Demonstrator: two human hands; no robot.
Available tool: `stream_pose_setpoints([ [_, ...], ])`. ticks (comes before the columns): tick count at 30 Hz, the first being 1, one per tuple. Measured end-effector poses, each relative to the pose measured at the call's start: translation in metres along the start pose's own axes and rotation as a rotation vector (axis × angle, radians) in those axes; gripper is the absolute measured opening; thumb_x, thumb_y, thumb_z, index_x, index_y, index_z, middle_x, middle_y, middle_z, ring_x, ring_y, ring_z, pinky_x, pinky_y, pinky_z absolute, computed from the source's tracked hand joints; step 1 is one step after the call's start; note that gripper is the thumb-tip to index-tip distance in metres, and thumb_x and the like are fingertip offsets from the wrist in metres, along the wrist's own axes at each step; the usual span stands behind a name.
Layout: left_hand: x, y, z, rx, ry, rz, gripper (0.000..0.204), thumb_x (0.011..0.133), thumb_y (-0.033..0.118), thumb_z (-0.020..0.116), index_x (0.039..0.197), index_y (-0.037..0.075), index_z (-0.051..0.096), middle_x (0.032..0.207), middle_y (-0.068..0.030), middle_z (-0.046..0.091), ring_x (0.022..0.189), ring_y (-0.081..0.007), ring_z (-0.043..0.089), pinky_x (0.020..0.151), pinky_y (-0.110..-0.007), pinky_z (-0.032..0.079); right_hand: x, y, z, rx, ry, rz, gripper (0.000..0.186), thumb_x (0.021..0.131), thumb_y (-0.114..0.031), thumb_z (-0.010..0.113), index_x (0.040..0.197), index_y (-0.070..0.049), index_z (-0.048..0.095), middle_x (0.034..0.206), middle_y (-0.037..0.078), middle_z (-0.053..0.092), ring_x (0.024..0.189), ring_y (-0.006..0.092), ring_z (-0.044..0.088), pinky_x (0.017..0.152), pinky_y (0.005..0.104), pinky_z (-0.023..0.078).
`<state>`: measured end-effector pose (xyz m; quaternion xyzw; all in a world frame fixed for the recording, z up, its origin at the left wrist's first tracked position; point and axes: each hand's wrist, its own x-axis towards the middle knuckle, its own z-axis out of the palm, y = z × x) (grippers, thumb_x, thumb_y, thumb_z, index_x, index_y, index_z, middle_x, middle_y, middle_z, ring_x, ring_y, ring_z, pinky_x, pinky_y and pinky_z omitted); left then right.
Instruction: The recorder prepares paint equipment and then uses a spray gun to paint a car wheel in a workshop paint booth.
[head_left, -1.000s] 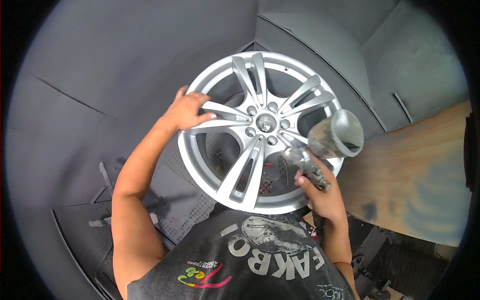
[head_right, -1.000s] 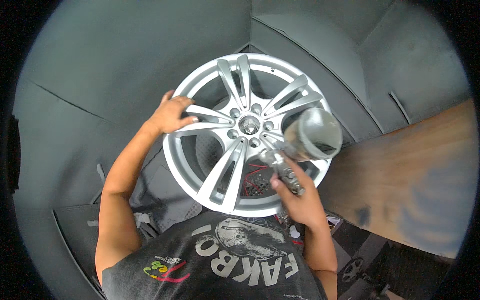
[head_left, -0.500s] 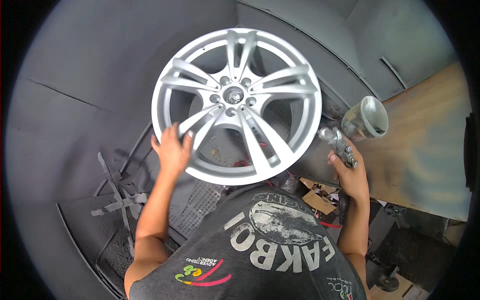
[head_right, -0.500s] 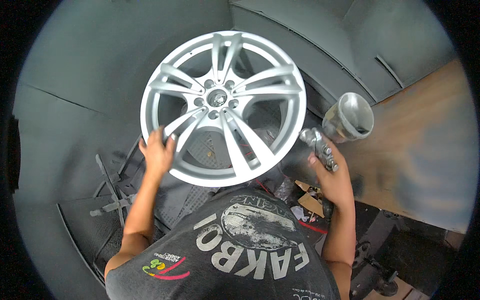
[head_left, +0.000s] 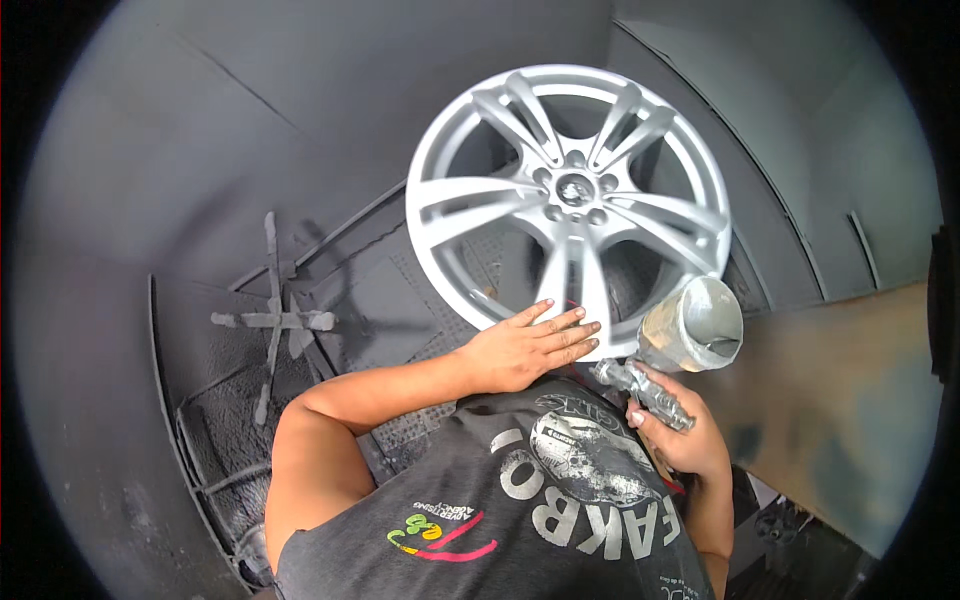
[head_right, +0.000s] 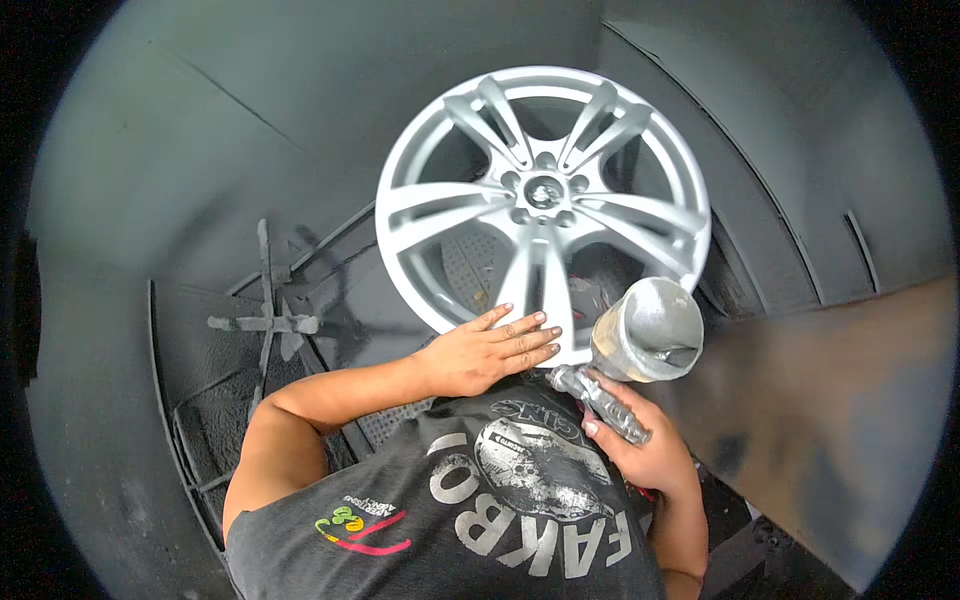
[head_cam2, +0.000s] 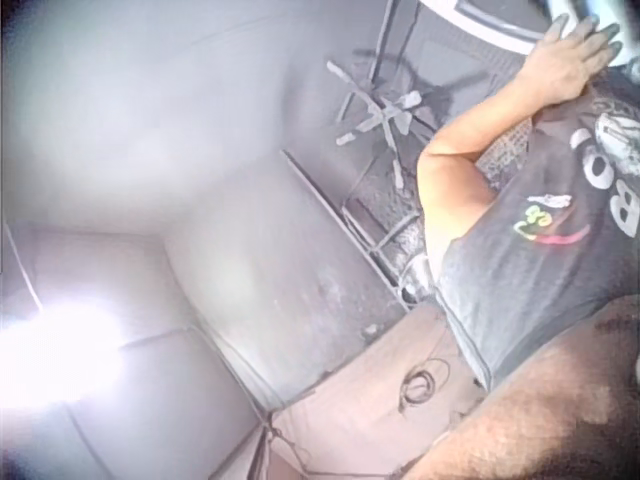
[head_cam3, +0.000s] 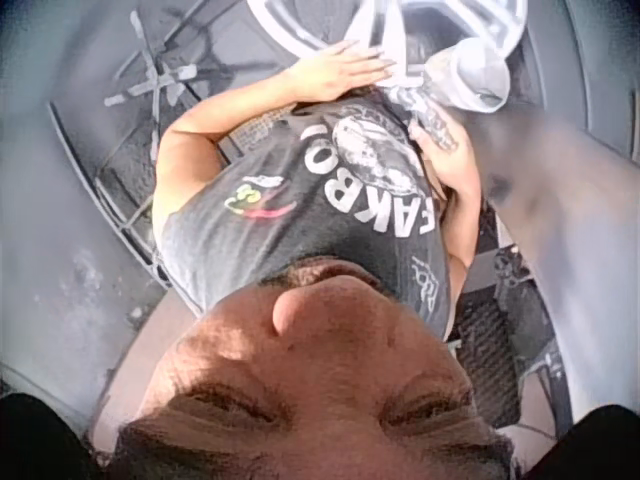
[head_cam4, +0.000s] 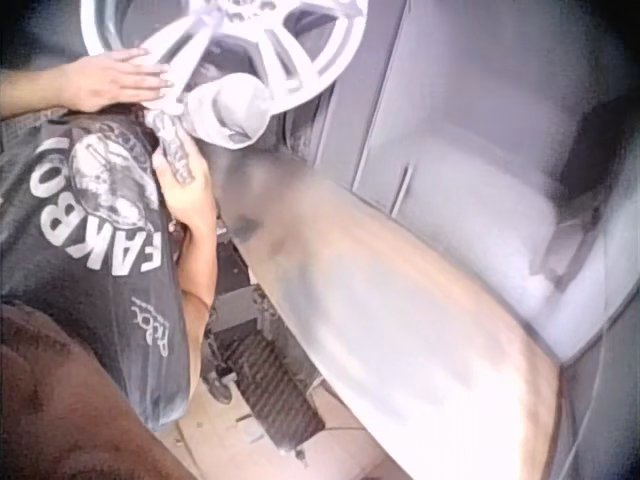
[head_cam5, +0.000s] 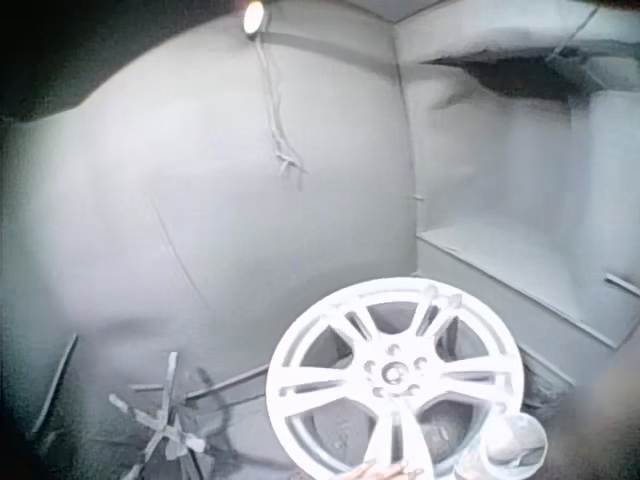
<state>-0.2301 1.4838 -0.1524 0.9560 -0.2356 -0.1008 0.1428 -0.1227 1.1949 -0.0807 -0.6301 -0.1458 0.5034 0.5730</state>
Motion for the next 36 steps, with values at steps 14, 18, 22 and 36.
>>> stream_pose_setpoints([
  [14,-0.042,-0.024,0.006,0.104,0.132,-0.107,0.052,0.101,0.025,0.051,0.151,0.016,0.047,0.163,-0.0064,0.041,0.153,-0.0244,0.034,0.124,-0.049,0.027,0.037,-0.016,0.008,-0.148,-0.145,-0.016,0.057,0.096,-0.01,0.069,0.149,0.0,0.051,0.097,0.001,0.069,0.068,0.0044,0.055,0.062,0.0207,0.047],
  [18,-0.055,-0.029,0.003,0.006,0.163,-0.181,0.057,0.098,0.03,0.055,0.152,0.012,0.047,0.163,-0.0065,0.041,0.153,-0.0246,0.033,0.124,-0.048,0.026,0.05,-0.028,0.012,-0.144,-0.2,0.03,0.057,0.096,-0.011,0.069,0.149,0.0,0.051,0.097,0.001,0.069,0.068,0.0048,0.056,0.061,0.0207,0.047],
  [22,-0.061,-0.029,0.002,-0.061,0.183,-0.328,0.076,0.092,0.045,0.065,0.154,0.006,0.043,0.164,-0.0106,0.038,0.155,-0.0294,0.028,0.125,-0.051,0.022,0.071,-0.031,0.017,-0.186,-0.267,0.011,0.056,0.098,-0.013,0.069,0.149,0.001,0.05,0.098,0.003,0.069,0.068,0.0056,0.057,0.06,0.0202,0.048],
  [36,-0.066,-0.11,-0.017,-0.017,0.16,-0.859,0.093,0.1,0.055,0.049,0.157,-0.012,0.019,0.168,-0.0289,0.014,0.158,-0.0432,0.01,0.126,-0.055,0.013,0.109,-0.059,0.048,-0.136,-0.391,-0.035,0.057,0.099,-0.016,0.067,0.151,-0.004,0.049,0.137,0.017,0.065,0.124,0.0209,0.061,0.108,0.0347,0.044],
])
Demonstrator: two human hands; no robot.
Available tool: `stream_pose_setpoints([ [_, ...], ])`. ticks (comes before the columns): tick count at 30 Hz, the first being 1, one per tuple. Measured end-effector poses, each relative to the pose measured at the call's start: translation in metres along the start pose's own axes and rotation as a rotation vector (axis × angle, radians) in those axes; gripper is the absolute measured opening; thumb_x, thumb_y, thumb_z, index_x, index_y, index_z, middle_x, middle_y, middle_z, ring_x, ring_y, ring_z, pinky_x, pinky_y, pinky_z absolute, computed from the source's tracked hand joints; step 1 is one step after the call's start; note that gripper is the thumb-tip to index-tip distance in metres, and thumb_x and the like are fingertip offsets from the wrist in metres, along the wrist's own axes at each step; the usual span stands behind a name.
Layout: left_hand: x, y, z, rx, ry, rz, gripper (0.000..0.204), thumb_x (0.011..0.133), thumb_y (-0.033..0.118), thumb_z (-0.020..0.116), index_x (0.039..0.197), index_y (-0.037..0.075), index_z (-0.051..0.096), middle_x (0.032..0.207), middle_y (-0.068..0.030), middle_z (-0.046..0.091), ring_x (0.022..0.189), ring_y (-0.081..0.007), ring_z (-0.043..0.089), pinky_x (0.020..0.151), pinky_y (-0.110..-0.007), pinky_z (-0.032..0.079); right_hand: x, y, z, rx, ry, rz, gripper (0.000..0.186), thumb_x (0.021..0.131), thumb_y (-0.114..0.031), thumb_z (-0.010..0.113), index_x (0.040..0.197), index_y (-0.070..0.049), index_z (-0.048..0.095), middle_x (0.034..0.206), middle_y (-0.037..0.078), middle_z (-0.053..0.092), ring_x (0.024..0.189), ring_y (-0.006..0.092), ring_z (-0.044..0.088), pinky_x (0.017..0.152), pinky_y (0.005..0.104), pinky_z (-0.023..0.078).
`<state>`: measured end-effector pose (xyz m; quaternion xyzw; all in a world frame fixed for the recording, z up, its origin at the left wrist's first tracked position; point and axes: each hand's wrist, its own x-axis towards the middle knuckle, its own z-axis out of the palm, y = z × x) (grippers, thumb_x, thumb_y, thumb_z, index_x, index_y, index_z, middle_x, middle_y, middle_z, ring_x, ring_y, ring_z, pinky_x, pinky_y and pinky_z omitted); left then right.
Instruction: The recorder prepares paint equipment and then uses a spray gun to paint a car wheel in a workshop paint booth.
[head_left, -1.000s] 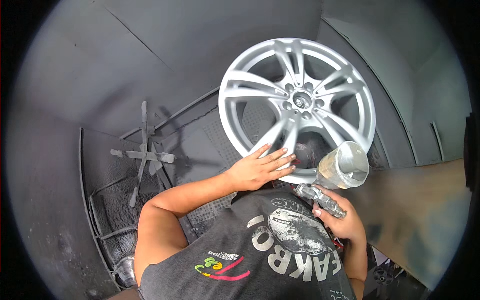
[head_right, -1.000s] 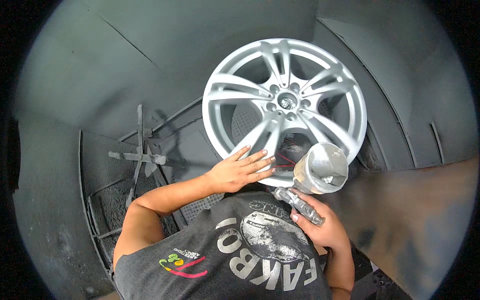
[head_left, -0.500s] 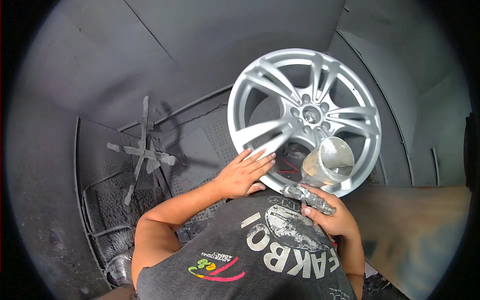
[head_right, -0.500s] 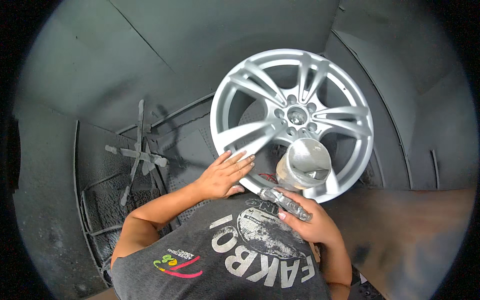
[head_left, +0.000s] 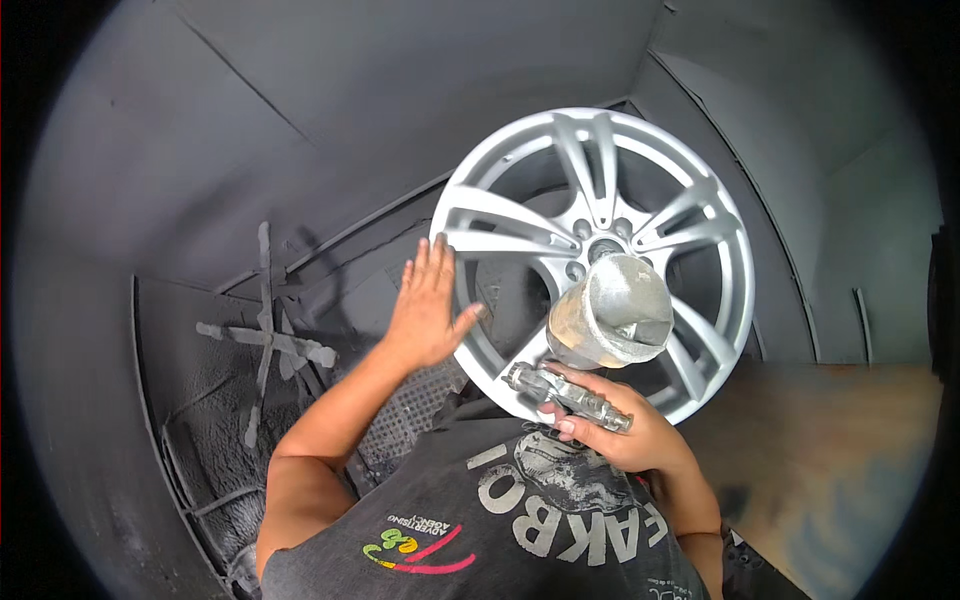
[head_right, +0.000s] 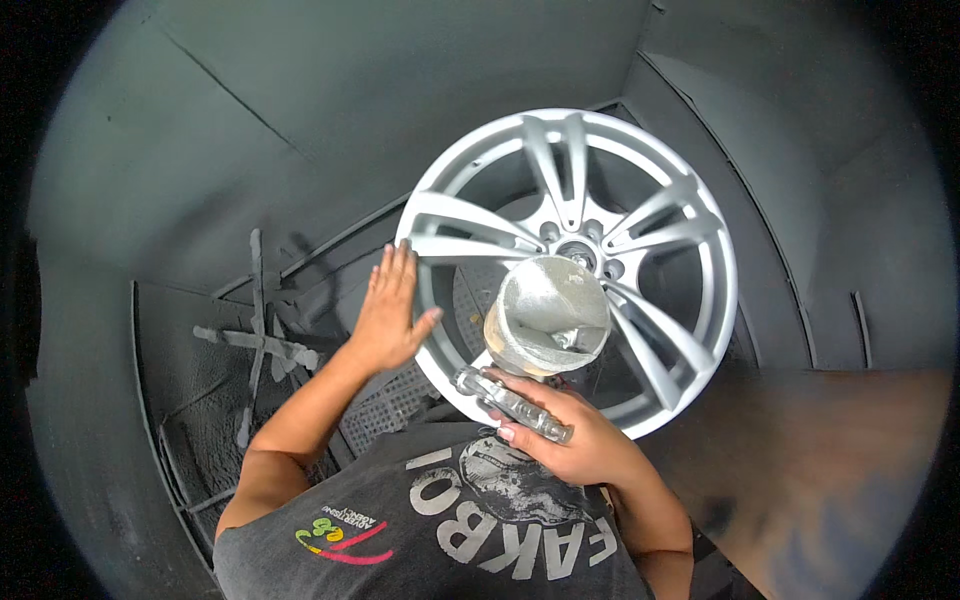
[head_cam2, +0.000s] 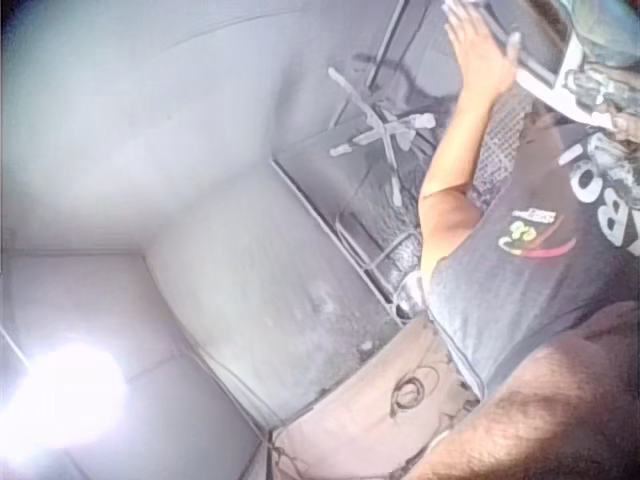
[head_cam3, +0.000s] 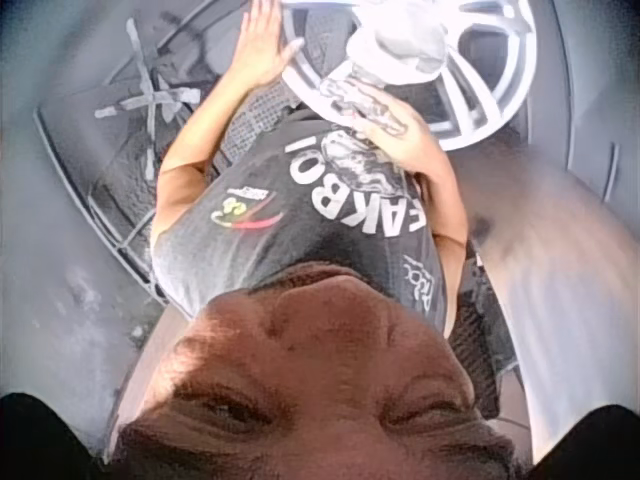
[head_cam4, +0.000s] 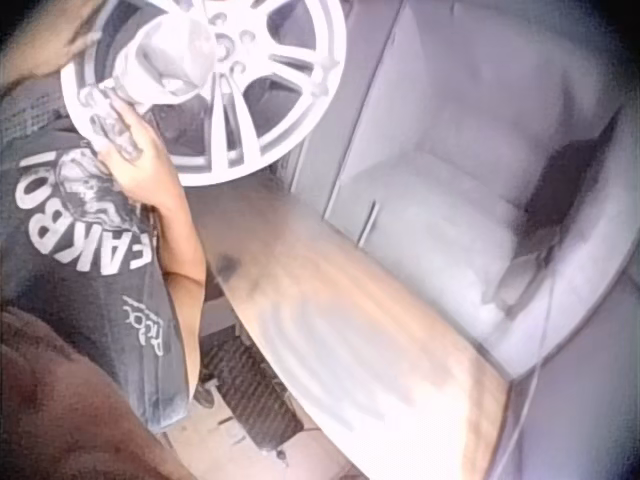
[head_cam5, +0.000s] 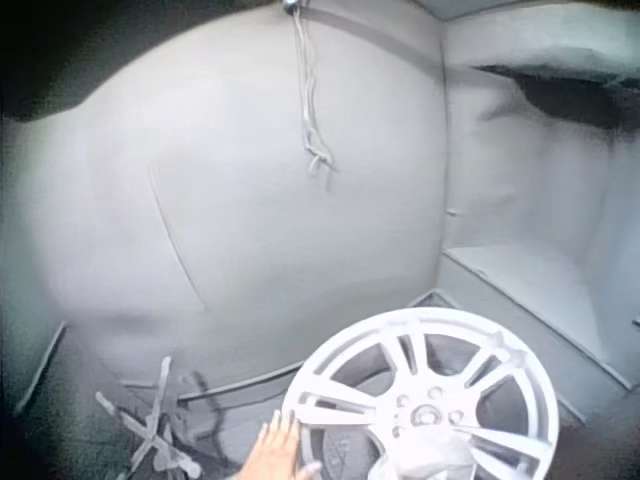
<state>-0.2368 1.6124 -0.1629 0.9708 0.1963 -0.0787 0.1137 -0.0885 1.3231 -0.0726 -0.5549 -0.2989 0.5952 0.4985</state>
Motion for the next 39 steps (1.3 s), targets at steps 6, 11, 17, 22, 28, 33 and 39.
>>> stream_pose_setpoints([
  [6,0.13,-0.033,-0.033,0.001,0.058,0.035,0.102,0.098,0.068,0.046,0.157,-0.012,0.022,0.167,-0.0305,0.015,0.157,-0.045,0.012,0.125,-0.056,0.017,0.007,-0.059,-0.004,0.137,0.273,0.016,0.059,0.098,-0.012,0.068,0.153,-0.003,0.047,0.118,0.009,0.069,0.1,0.0117,0.062,0.093,0.029,0.05],
  [11,0.218,-0.001,-0.056,0.091,0.097,0.113,0.105,0.096,0.073,0.042,0.157,-0.011,0.023,0.166,-0.0295,0.02,0.158,-0.0412,0.012,0.126,-0.054,0.014,-0.027,-0.078,0.023,0.216,0.588,-0.084,0.062,0.097,-0.016,0.071,0.153,-0.003,0.047,0.103,0.002,0.065,0.08,0.0067,0.059,0.068,0.0222,0.05],
  [17,0.317,0.131,0.071,-0.013,0.092,0.391,0.111,0.093,0.077,0.041,0.159,-0.01,0.02,0.169,-0.0283,0.013,0.158,-0.042,0.006,0.127,-0.054,0.006,-0.004,0.033,0.105,0.203,1.165,-0.185,0.062,0.095,-0.014,0.072,0.15,0.001,0.048,0.098,0.003,0.065,0.079,0.0073,0.06,0.063,0.0215,0.049],
  [22,0.314,0.227,0.06,-0.11,0.059,0.722,0.11,0.094,0.074,0.042,0.154,-0.017,0.025,0.164,-0.0351,0.019,0.156,-0.0475,0.012,0.127,-0.051,0.013,0.037,0.016,0.138,0.122,1.375,-0.116,0.057,0.098,-0.011,0.067,0.149,0.006,0.047,0.098,0.004,0.064,0.087,0.0107,0.061,0.077,0.0243,0.051],
  [28,0.148,0.252,0.08,-0.238,-0.089,1.357,0.101,0.087,0.063,0.067,0.142,-0.019,0.042,0.152,-0.0416,0.035,0.14,-0.0478,0.04,0.121,-0.048,0.031,0.007,0.052,0.165,0.189,1.495,0.047,0.056,0.098,-0.012,0.068,0.148,0.005,0.049,0.097,0.004,0.065,0.079,0.0105,0.059,0.07,0.0237,0.05],
  [33,0.084,0.155,0.086,-0.366,-0.355,1.94,0.083,0.084,0.05,0.074,0.147,0.001,0.05,0.164,-0.02,0.032,0.155,-0.0364,0.024,0.127,-0.051,0.016,-0.012,0.06,0.185,0.263,1.42,0.08,0.063,0.094,-0.014,0.071,0.149,0.005,0.047,0.095,0.006,0.067,0.075,0.0089,0.06,0.062,0.0211,0.049],
  [39,0.075,0.044,0.059,-0.222,-0.511,1.946,0.067,0.094,0.046,0.063,0.151,0.013,0.051,0.169,-0.0024,0.029,0.158,-0.0324,0.018,0.127,-0.06,0.009,-0.01,0.054,0.177,0.339,1.159,0.042,0.062,0.094,-0.005,0.066,0.151,0.005,0.044,0.104,0.011,0.072,0.077,0.0105,0.063,0.064,0.0225,0.053],
])
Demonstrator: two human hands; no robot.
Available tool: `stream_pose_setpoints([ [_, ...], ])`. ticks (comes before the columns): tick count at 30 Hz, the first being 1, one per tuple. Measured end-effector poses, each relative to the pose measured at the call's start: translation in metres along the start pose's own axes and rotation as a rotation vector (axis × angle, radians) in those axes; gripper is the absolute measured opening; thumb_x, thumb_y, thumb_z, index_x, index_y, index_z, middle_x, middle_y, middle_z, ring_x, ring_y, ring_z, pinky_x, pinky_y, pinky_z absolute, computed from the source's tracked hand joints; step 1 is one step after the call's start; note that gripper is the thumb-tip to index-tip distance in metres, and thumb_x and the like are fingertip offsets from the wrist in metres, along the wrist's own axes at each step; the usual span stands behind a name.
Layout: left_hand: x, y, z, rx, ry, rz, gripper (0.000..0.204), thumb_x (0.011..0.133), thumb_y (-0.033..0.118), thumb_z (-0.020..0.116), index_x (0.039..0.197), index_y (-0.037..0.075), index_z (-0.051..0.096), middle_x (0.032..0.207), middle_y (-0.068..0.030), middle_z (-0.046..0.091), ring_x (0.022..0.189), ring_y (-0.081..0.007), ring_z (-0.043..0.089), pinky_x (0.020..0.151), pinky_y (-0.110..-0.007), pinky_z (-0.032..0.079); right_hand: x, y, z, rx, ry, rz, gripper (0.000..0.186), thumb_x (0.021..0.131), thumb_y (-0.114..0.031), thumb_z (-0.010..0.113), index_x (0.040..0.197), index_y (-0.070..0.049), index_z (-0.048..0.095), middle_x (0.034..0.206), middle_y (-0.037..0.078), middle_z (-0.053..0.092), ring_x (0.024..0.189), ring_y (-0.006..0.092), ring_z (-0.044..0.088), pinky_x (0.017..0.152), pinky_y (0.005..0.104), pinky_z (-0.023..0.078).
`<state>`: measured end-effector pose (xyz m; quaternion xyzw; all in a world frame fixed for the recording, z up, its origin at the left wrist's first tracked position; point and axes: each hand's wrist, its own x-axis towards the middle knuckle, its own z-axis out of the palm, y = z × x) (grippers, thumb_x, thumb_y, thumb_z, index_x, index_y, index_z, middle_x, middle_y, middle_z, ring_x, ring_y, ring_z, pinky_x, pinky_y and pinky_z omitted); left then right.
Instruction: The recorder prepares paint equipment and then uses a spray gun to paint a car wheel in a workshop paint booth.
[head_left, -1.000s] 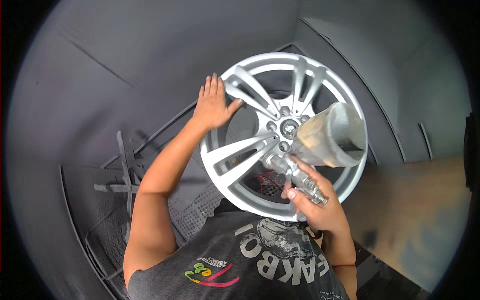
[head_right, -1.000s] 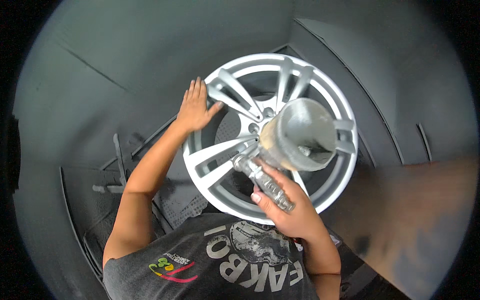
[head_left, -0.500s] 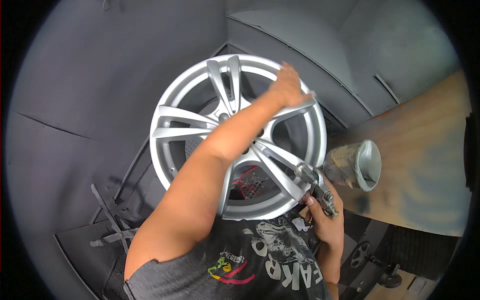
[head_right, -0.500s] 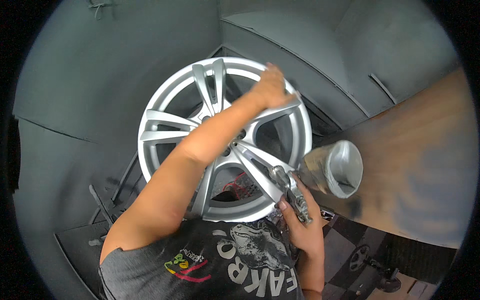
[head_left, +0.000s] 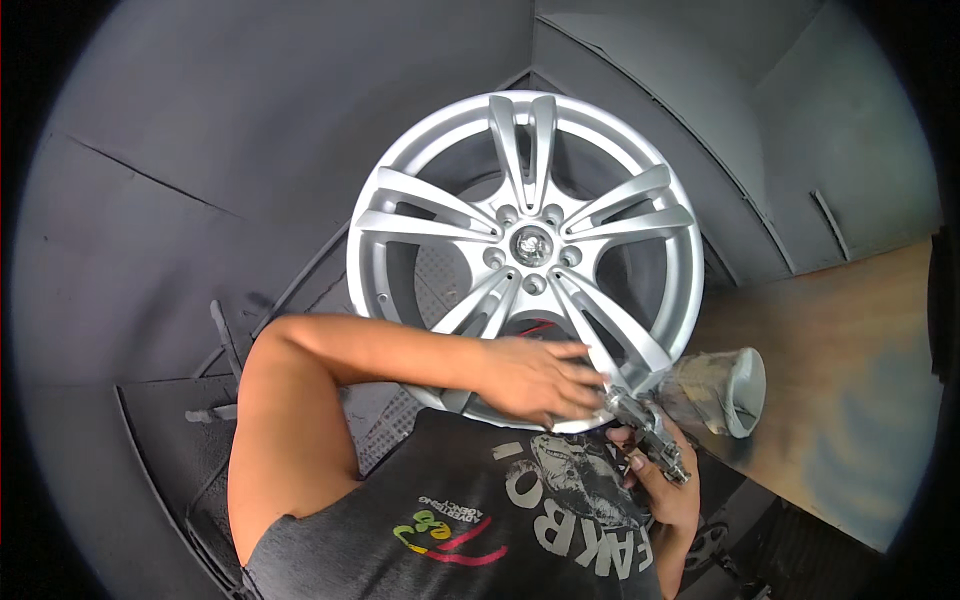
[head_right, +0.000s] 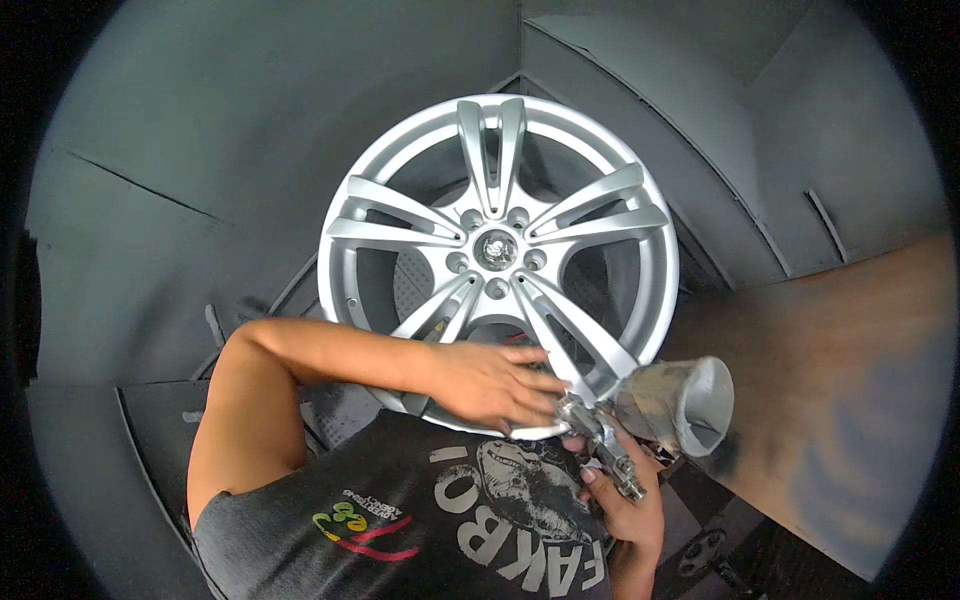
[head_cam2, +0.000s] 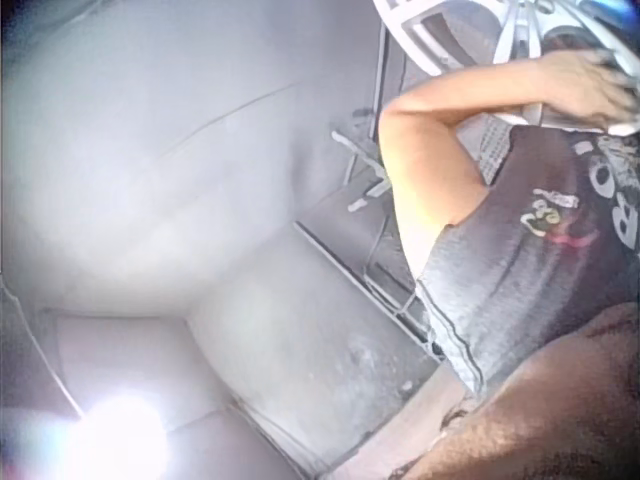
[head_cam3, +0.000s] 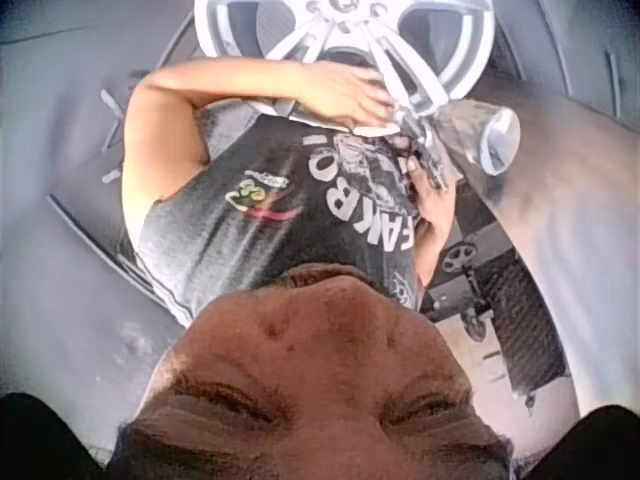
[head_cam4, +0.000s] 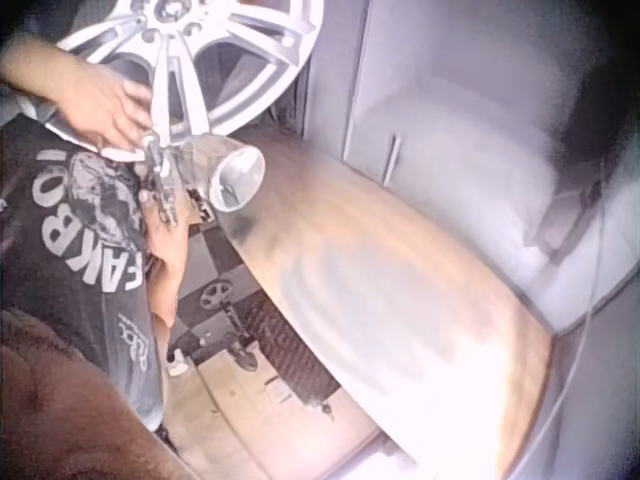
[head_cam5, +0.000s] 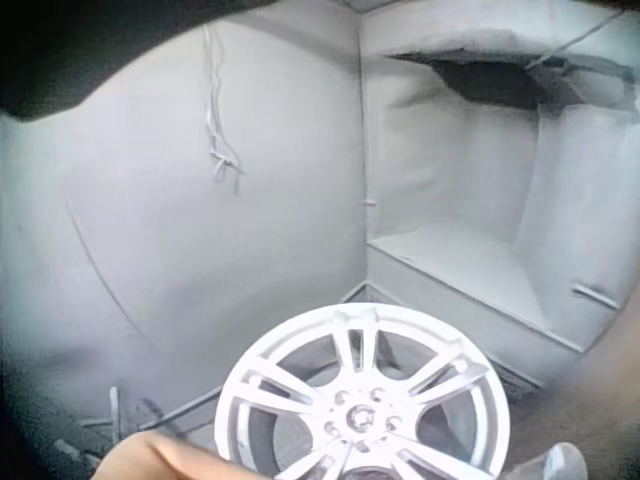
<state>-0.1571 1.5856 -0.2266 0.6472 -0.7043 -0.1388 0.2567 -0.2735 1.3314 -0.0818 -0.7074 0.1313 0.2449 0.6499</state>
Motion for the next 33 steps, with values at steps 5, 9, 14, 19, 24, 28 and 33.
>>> stream_pose_setpoints([
  [5,-0.059,0.015,-0.007,0.086,0.151,-0.465,0.076,0.096,0.051,0.06,0.156,0.009,0.041,0.169,-0.0115,0.026,0.157,-0.0349,0.02,0.128,-0.057,0.012,0.029,-0.011,0.018,-0.115,-0.191,0.084,0.062,0.096,-0.005,0.066,0.153,0.001,0.043,0.105,0.008,0.07,0.079,0.0091,0.062,0.061,0.0225,0.051],
  [9,-0.065,0.021,-0.006,0.073,0.202,-0.775,0.08,0.1,0.053,0.055,0.157,0.0,0.036,0.167,-0.0203,0.025,0.157,-0.0365,0.019,0.127,-0.057,0.014,0.068,-0.019,0.029,-0.421,-0.123,-0.069,0.056,0.097,-0.012,0.068,0.15,-0.002,0.05,0.106,0.007,0.069,0.097,0.013,0.062,0.087,0.0281,0.052],
  [14,-0.061,0.044,0.004,0.141,0.239,-1.134,0.084,0.092,0.042,0.065,0.156,-0.003,0.034,0.167,-0.0199,0.027,0.156,-0.0392,0.022,0.121,-0.058,0.029,0.1,-0.038,0.043,-0.363,-0.005,-0.103,0.053,0.098,-0.015,0.069,0.147,-0.005,0.055,0.101,0.005,0.067,0.081,0.01,0.058,0.074,0.0264,0.051],
  [19,-0.068,0.076,0.015,-0.004,0.33,-1.325,0.094,0.086,0.046,0.071,0.156,-0.004,0.032,0.165,-0.0216,0.03,0.148,-0.0423,0.035,0.111,-0.059,0.041,0.083,-0.036,0.051,-0.392,-0.136,-0.19,0.052,0.096,-0.013,0.072,0.145,-0.005,0.057,0.097,0.004,0.067,0.077,0.0093,0.058,0.07,0.0253,0.05],
  [24,-0.102,0.115,0.021,-0.176,0.424,-1.425,0.116,0.08,0.062,0.076,0.156,-0.009,0.025,0.142,-0.0354,0.049,0.12,-0.0476,0.059,0.106,-0.051,0.047,0.052,-0.018,0.06,-0.35,-0.533,-0.241,0.054,0.093,-0.01,0.075,0.143,-0.001,0.058,0.11,0.008,0.072,0.098,0.0146,0.066,0.091,0.0307,0.052],
  [28,-0.119,0.121,0.022,-0.065,0.379,-1.293,0.118,0.077,0.064,0.077,0.151,-0.015,0.029,0.125,-0.0337,0.057,0.114,-0.0469,0.063,0.097,-0.051,0.052,0.05,-0.026,0.089,-0.401,-0.655,-0.227,0.054,0.092,-0.01,0.075,0.143,0.0,0.059,0.098,0.007,0.074,0.093,0.0135,0.067,0.091,0.0284,0.051],
  [33,-0.111,0.071,0.022,-0.139,0.461,-1.314,0.11,0.077,0.059,0.078,0.147,-0.014,0.034,0.126,-0.0357,0.057,0.109,-0.0483,0.065,0.093,-0.05,0.054,0.065,-0.029,0.102,-0.527,-0.406,-0.237,0.05,0.093,-0.017,0.076,0.139,-0.002,0.062,0.12,0.019,0.072,0.112,0.0242,0.068,0.101,0.037,0.049],
])
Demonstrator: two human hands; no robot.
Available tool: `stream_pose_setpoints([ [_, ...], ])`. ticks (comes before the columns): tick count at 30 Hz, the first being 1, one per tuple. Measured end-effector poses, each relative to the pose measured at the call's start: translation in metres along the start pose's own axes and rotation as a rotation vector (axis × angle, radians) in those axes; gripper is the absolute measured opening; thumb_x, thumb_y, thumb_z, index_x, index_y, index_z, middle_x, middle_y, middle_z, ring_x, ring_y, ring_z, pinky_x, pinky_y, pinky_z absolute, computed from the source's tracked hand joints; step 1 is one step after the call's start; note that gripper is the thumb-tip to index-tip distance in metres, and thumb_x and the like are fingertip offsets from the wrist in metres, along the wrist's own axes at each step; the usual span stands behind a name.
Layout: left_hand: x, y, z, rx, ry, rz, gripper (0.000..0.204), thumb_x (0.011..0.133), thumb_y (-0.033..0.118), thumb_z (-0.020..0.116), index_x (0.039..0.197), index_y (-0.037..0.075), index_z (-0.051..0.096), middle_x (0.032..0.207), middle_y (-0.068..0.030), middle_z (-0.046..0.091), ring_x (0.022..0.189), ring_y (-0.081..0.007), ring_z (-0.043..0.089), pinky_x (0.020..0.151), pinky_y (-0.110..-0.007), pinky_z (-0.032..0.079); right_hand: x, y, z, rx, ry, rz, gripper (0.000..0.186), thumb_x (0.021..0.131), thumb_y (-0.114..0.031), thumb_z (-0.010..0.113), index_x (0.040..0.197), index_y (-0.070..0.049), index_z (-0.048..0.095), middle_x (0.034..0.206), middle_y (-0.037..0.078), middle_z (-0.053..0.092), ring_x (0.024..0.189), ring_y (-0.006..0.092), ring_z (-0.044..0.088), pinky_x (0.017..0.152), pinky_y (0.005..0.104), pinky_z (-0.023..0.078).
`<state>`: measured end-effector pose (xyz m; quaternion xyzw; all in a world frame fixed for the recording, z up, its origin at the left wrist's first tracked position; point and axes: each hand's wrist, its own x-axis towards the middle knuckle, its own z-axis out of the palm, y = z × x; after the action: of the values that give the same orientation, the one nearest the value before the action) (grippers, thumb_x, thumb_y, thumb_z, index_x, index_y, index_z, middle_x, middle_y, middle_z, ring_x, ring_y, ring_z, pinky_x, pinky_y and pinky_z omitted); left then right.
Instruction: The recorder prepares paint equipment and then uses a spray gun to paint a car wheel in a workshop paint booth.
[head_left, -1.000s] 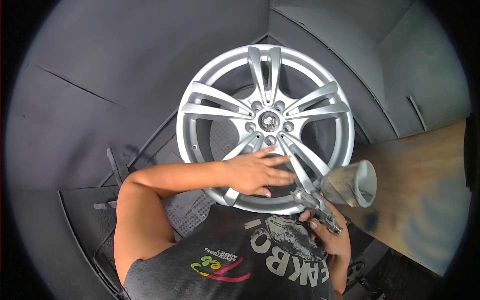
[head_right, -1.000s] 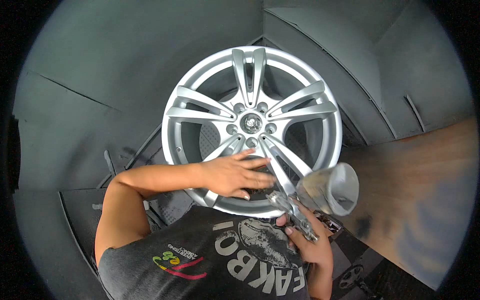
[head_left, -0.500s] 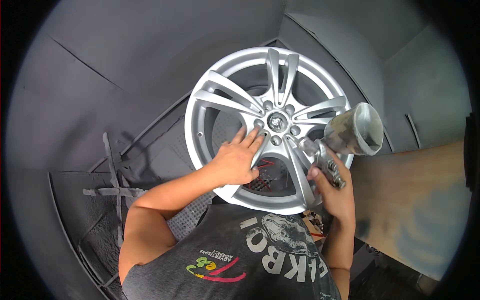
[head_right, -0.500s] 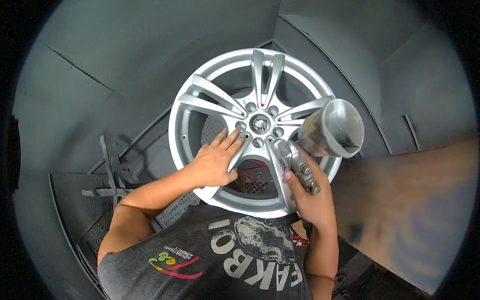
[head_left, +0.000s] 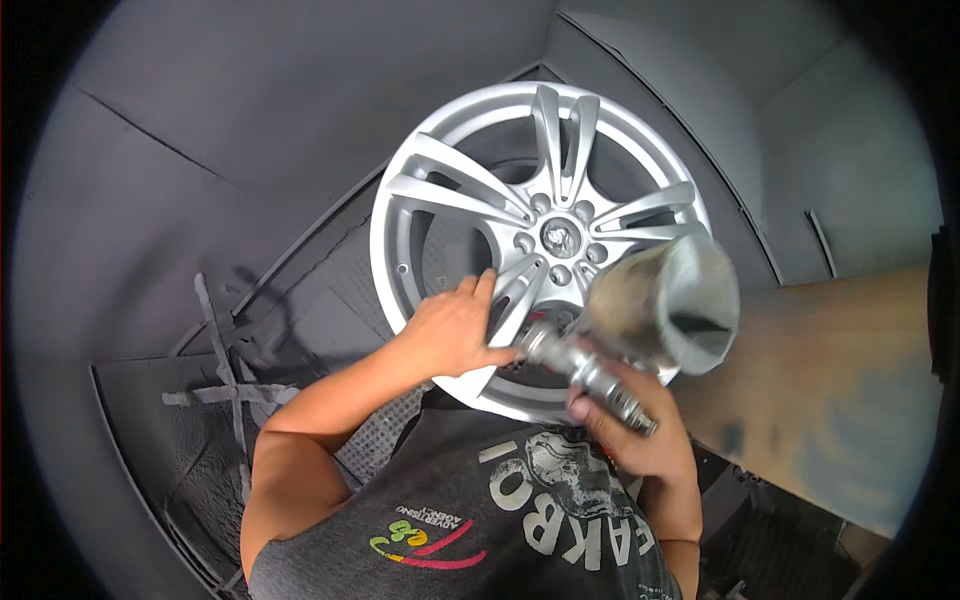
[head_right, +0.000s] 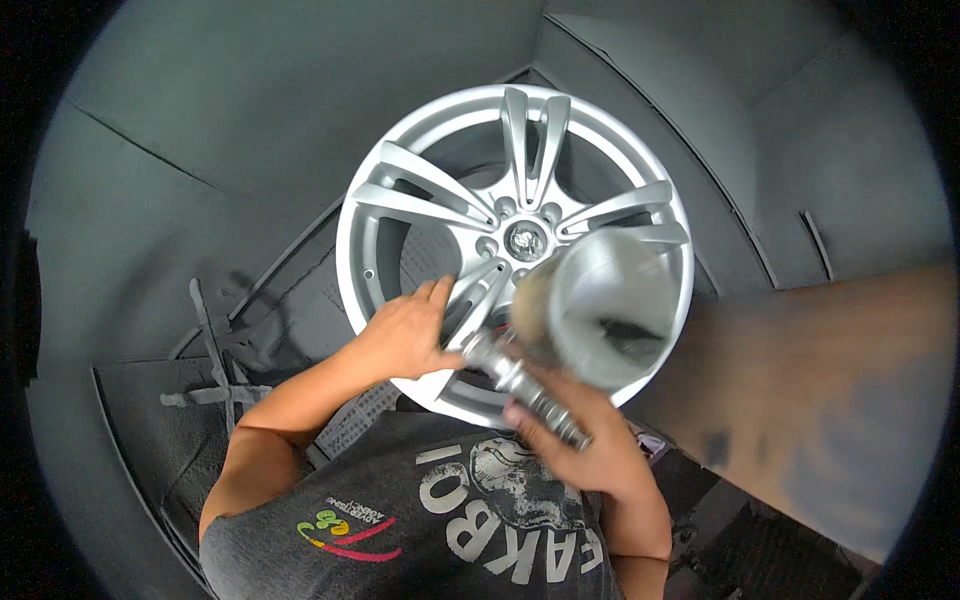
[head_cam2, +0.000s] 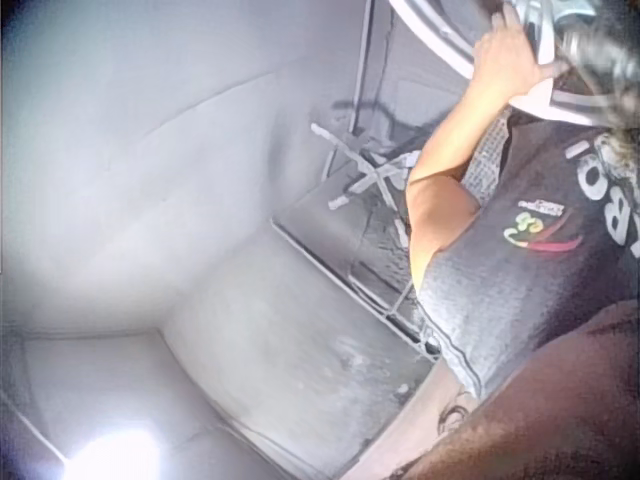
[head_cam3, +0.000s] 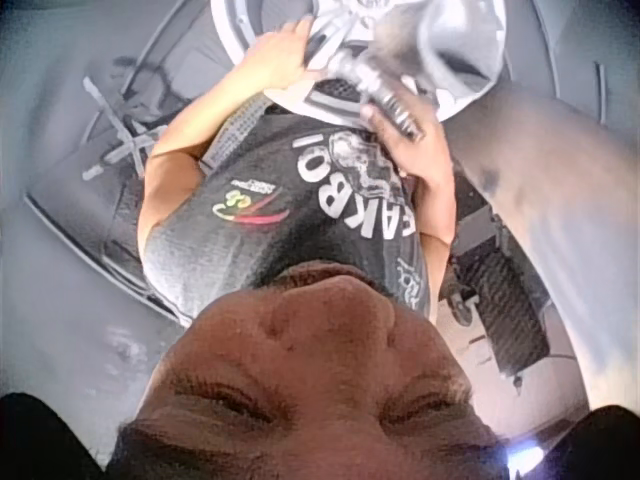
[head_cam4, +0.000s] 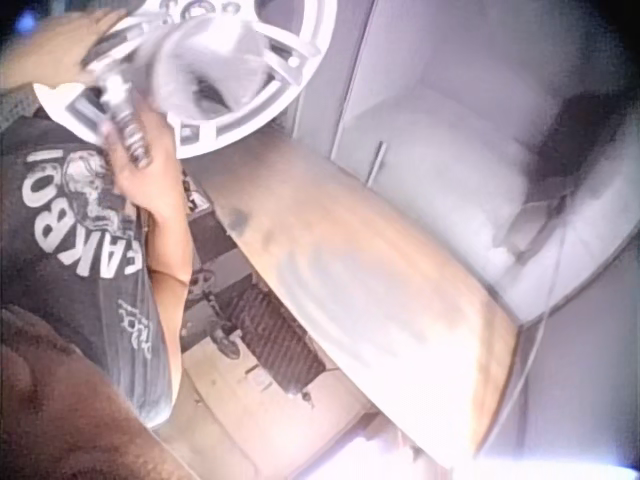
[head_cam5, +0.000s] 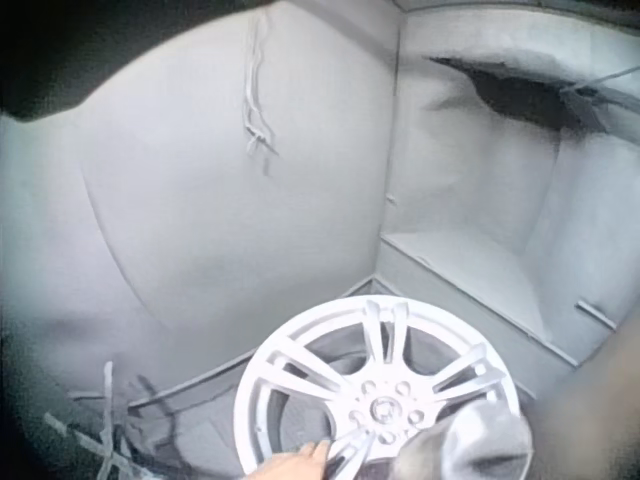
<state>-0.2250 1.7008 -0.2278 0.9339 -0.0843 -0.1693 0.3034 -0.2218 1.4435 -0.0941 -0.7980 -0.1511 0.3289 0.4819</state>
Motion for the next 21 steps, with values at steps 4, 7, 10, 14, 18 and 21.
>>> stream_pose_setpoints([
  [4,0.01,0.005,0.003,0.074,0.016,0.035,0.105,0.081,0.055,0.076,0.146,-0.015,0.035,0.127,-0.0335,0.058,0.106,-0.0464,0.067,0.09,-0.049,0.057,0.017,0.021,-0.011,-0.155,0.454,0.097,0.051,0.095,-0.017,0.074,0.138,0.005,0.057,0.106,0.014,0.072,0.09,0.0182,0.069,0.084,0.0342,0.054],
  [7,0.005,0.002,0.004,0.095,0.06,-0.007,0.104,0.08,0.054,0.078,0.146,-0.015,0.037,0.129,-0.0312,0.057,0.105,-0.0451,0.068,0.09,-0.048,0.057,0.025,0.027,-0.026,0.032,0.467,0.181,0.056,0.097,-0.01,0.069,0.149,0.0,0.049,0.11,0.009,0.071,0.09,0.0106,0.065,0.059,0.0233,0.05],
  [10,0.004,0.003,0.005,0.081,0.061,-0.016,0.104,0.08,0.054,0.078,0.146,-0.015,0.037,0.13,-0.0317,0.056,0.106,-0.046,0.067,0.091,-0.049,0.057,0.024,0.04,-0.026,0.206,0.448,0.119,0.058,0.098,-0.009,0.068,0.151,-0.001,0.046,0.109,0.008,0.071,0.089,0.0112,0.065,0.06,0.0246,0.052],
  [14,0.005,0.0,0.008,0.087,0.103,0.021,0.104,0.08,0.053,0.079,0.146,-0.015,0.037,0.132,-0.0324,0.055,0.108,-0.0475,0.066,0.093,-0.049,0.056,0.023,0.041,-0.01,0.287,0.315,0.142,0.057,0.098,-0.007,0.065,0.152,-0.002,0.046,0.108,0.006,0.071,0.09,0.011,0.065,0.059,0.0238,0.051],
  [18,0.006,-0.002,0.009,0.088,0.104,0.036,0.104,0.08,0.053,0.079,0.146,-0.016,0.037,0.134,-0.0331,0.053,0.111,-0.0484,0.064,0.095,-0.048,0.055,0.033,0.042,0.001,0.153,0.295,0.182,0.053,0.096,-0.007,0.067,0.146,0.001,0.051,0.109,0.006,0.07,0.091,0.0103,0.063,0.075,0.0237,0.051],
  [21,0.007,-0.001,0.008,0.08,0.092,0.031,0.104,0.08,0.053,0.079,0.146,-0.015,0.037,0.134,-0.0329,0.053,0.112,-0.0482,0.064,0.096,-0.048,0.055,0.047,0.053,-0.004,0.102,0.377,0.171,0.05,0.096,-0.006,0.067,0.143,0.002,0.053,0.107,0.009,0.069,0.093,0.0107,0.062,0.083,0.0256,0.05],
])
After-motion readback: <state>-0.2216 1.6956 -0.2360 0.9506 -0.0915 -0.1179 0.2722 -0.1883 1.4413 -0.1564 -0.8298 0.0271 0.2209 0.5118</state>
